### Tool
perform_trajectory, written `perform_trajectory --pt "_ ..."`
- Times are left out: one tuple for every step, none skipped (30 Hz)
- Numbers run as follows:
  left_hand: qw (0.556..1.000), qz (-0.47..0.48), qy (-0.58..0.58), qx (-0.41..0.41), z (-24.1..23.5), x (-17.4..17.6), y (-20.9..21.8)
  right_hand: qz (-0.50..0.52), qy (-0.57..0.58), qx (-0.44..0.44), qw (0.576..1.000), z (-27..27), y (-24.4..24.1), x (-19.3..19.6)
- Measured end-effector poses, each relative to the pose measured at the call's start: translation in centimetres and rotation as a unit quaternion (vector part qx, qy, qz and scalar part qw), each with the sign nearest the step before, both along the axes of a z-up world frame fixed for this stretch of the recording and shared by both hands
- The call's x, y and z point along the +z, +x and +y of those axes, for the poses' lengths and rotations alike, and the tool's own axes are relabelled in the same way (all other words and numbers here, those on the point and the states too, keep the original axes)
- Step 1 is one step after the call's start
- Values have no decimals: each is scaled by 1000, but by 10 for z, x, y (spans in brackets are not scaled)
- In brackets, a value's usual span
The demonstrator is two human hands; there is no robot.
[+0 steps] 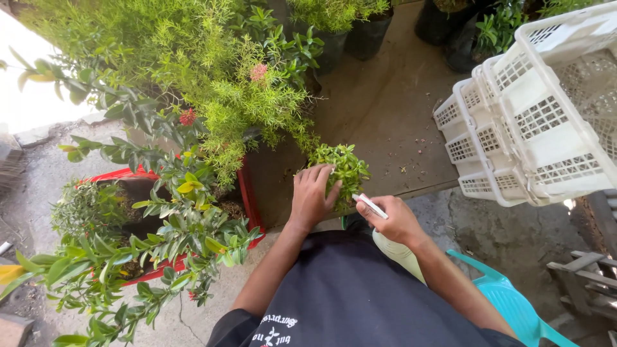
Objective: The person takes potted plants out of a red crate and sprays their leaves with a spray bottle. They refill the spray bottle by pouring liquid from a white jug into it, reattach the nozzle, and continue spraying and turning the plants before setting them down.
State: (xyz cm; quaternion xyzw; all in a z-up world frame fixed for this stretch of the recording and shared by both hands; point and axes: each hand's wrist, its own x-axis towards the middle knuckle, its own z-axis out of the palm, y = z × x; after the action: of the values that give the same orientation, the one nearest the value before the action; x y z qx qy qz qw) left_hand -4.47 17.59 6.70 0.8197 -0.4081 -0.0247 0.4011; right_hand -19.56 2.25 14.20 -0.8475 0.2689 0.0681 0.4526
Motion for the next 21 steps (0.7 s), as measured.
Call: perform_trajectory --pt "1000 0 0 -1 -2 5 -1 0 0 -1 1000 0 -1 -3" --pt "999 -40 -3 11 -4 10 -2 23 -3 -13 1000 0 -2 -6" --pt "997 -80 -7 20 -7 14 -4 47 -7 -26 999 -1 -4 -9" --pt "997 -79 -7 17 -8 18 -5 47 -7 -30 998 0 -5 -8" --pt "996 -86 -2 18 -11 21 -5 -9 -15 -16 1000 -1 -4 -7" --pt "996 -92 3 19 -14 25 -5 -65 -23 -1 998 -2 -3 -6" --pt "996 -92 2 16 -17 21 -4 -66 -24 -4 998 -2 -4 -7" --pt "995 -98 -4 1 -21 17 -3 -12 -44 -5 999 -3 -5 -8" --pt "994 -103 -10 -14 -24 13 -3 43 -62 -7 997 -3 -7 -9" --pt "994 -103 -11 -18 -25 8 -3 43 -63 -10 997 -1 -7 -6" --pt "994 -99 27 -30 -28 4 -4 0 -50 -9 999 0 -7 -1" --pt "992 -95 64 -41 -31 0 -5 -44 -37 -8 998 0 -7 3" --pt "992 -96 62 -45 -31 -2 -5 -44 -39 -11 998 0 -8 2" --pt "990 -97 84 -52 -32 -4 -6 -36 -45 -6 998 -1 -10 2" --pt "988 -97 107 -58 -30 -6 -6 -27 -49 0 998 0 -11 1" --pt "988 -97 106 -60 -31 2 -3 -27 -49 -2 998 0 -11 1" --pt "986 -78 128 -73 -30 9 -2 -15 -52 -14 998 1 -13 1" --pt "983 -58 150 -85 -30 17 -1 -3 -56 -26 998 3 -15 0" --pt "983 -57 150 -86 -30 8 0 -2 -56 -27 998 2 -14 3" --pt "990 -52 107 -74 -29 -1 1 -6 -48 -27 998 1 -12 5" --pt "995 -44 66 -62 -27 -11 0 -9 -38 -27 999 2 -12 7"
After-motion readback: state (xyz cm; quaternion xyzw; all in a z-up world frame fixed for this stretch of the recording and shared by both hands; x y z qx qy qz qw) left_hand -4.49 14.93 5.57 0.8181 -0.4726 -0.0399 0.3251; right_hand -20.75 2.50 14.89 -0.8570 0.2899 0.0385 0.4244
